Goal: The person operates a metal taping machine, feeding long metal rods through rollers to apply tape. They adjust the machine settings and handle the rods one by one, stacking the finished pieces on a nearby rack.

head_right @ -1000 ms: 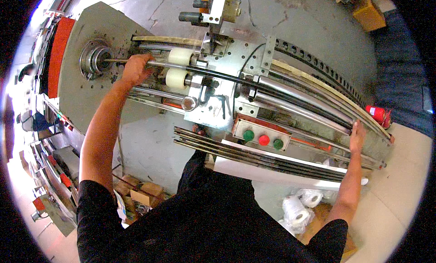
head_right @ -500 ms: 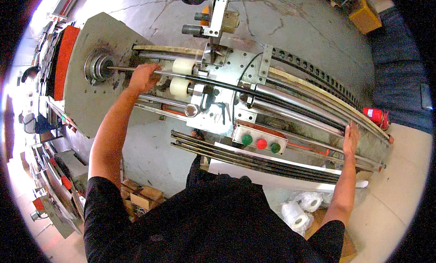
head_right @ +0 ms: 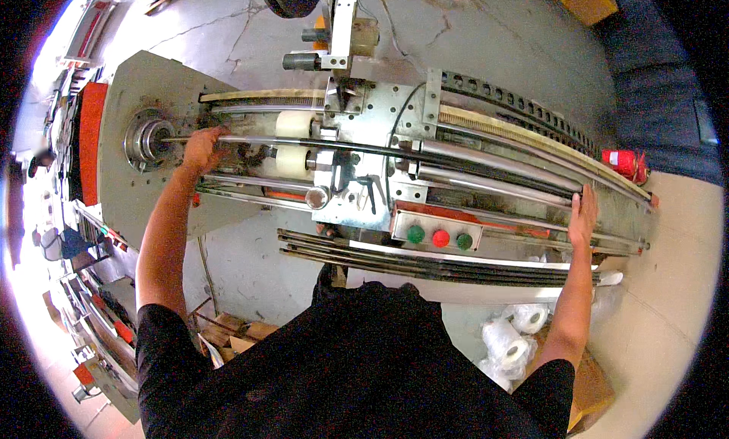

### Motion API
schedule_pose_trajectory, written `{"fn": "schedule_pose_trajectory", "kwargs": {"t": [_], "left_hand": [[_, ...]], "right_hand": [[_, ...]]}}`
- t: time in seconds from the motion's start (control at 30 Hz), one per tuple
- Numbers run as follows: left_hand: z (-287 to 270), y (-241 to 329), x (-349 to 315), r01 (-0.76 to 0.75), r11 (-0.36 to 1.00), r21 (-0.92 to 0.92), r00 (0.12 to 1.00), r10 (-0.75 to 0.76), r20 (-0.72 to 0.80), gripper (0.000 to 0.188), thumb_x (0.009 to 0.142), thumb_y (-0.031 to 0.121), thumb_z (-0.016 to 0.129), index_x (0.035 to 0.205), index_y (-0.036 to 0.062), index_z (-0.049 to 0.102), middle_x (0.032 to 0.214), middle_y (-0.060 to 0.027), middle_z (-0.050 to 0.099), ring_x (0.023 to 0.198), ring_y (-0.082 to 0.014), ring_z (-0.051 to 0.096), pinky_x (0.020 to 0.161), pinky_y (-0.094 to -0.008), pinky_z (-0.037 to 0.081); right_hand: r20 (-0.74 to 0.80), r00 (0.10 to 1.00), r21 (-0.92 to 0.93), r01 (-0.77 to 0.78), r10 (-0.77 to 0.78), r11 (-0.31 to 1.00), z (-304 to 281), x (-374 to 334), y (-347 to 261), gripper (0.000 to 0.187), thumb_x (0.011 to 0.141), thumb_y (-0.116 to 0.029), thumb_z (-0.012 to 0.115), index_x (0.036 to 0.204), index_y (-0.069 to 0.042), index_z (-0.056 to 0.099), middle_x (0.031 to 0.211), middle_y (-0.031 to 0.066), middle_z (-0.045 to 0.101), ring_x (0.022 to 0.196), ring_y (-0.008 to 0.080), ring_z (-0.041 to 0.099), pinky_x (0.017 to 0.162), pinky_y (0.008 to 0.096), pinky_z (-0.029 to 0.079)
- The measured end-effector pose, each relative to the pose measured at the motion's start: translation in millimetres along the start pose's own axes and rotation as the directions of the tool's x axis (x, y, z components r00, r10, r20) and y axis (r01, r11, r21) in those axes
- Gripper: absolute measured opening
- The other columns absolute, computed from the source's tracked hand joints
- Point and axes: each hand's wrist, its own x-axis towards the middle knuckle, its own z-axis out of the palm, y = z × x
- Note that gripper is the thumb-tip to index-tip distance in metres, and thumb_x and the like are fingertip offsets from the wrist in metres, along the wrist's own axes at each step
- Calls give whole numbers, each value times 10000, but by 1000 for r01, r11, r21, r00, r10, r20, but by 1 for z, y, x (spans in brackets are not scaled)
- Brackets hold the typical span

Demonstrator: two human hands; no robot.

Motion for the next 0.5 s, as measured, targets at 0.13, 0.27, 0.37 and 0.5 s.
{"fn": "schedule_pose_trajectory", "kwargs": {"t": [0.13,0.27,0.37,0.5], "left_hand": [[-5,47,12,67,996,-57,992,-60,114,426,786,221,837,1184,155,700,1140,-157,731,1096,-403,658,967,-493,506],[-5,92,15,-92,995,-38,996,91,-14,422,807,239,825,1185,116,681,1144,-157,719,1081,-402,653,965,-502,498],[-5,122,15,-116,990,-82,993,116,-4,399,823,233,810,1171,95,675,1137,-152,721,1075,-414,652,953,-509,499],[14,125,18,-162,986,-35,987,161,-19,460,790,175,797,1209,98,624,1121,-164,710,1052,-414,651,923,-511,501]], "right_hand": [[-45,999,19,13,-12,1000,3,-8,-10,652,1111,-504,363,1611,-85,380,1670,172,350,1572,346,255,1291,449,162],[-56,997,31,52,-50,998,-2,-20,-40,625,1085,-429,463,1552,-15,442,1640,220,377,1553,370,285,1284,459,187],[-57,998,49,33,-30,998,-18,-24,-85,595,1053,-368,532,1517,0,471,1593,241,432,1511,402,353,1272,485,213],[-141,976,12,169,-166,985,-26,-26,-126,651,1066,-484,490,1543,-43,444,1608,200,429,1526,387,334,1285,498,186]]}}
